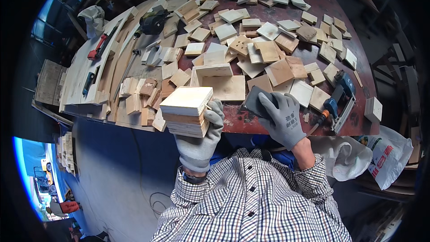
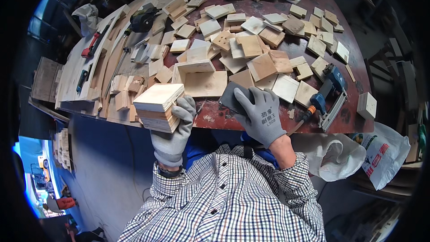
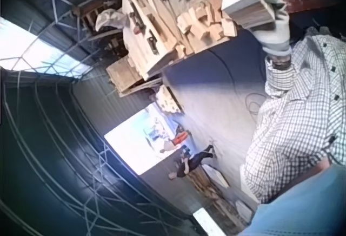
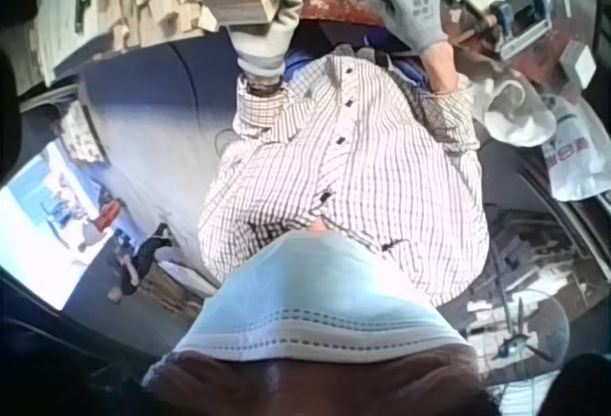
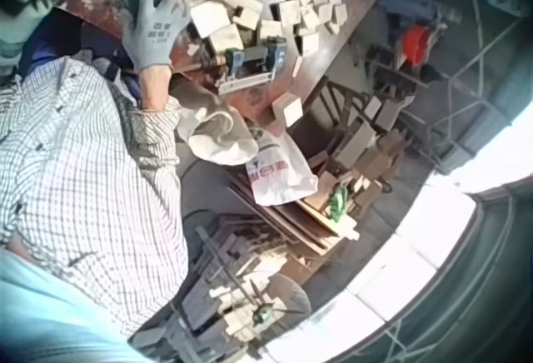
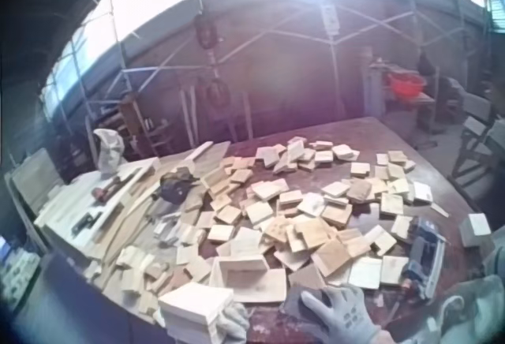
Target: The person assembles small wooden boxes by hand, picking up pre-cut wooden pieces from a table and fitting them together. The person repeatedly forms box shapes and places them on the table among many other pieces.
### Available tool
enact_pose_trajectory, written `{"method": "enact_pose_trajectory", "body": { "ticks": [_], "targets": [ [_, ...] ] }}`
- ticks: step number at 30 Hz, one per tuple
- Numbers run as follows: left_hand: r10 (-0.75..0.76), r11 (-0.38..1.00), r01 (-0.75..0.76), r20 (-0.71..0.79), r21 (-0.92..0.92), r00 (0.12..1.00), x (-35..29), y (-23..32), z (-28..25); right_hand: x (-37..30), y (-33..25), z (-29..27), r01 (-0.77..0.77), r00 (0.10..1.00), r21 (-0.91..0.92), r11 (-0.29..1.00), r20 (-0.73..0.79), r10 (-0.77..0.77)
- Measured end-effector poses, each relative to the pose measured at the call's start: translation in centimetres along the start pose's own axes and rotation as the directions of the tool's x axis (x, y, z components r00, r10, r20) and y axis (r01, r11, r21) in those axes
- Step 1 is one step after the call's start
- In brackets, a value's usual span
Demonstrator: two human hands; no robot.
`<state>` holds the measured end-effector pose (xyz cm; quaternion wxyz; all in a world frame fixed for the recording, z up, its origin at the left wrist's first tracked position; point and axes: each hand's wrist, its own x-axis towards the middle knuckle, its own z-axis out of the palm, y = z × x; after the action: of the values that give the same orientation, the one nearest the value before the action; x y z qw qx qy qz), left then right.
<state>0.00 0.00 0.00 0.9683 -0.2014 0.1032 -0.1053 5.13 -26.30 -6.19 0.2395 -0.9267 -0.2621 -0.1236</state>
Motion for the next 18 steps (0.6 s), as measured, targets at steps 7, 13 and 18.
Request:
{"method": "enact_pose_trajectory", "body": {
  "ticks": [7, 13, 18],
  "targets": [
    [0.045, 0.983, -0.049, 0.027, 0.176, 0.999, -0.3, -0.3, 0.2, -2.0, 1.3, 1.9, 0.009, 0.995, -0.254, 0.967, 0.094, 0.016],
    [-0.047, 0.965, 0.043, 0.008, 0.259, 0.999, -1.0, 1.0, -1.4, 3.5, -8.4, -6.6, -0.01, 1.0, 0.497, 0.867, 0.02, 0.0],
    [0.133, 0.89, -0.184, 0.149, 0.416, 0.98, -1.4, 0.9, -3.2, 4.1, -12.1, -4.9, 0.087, 0.993, 0.34, 0.936, 0.042, -0.107]
  ]
}}
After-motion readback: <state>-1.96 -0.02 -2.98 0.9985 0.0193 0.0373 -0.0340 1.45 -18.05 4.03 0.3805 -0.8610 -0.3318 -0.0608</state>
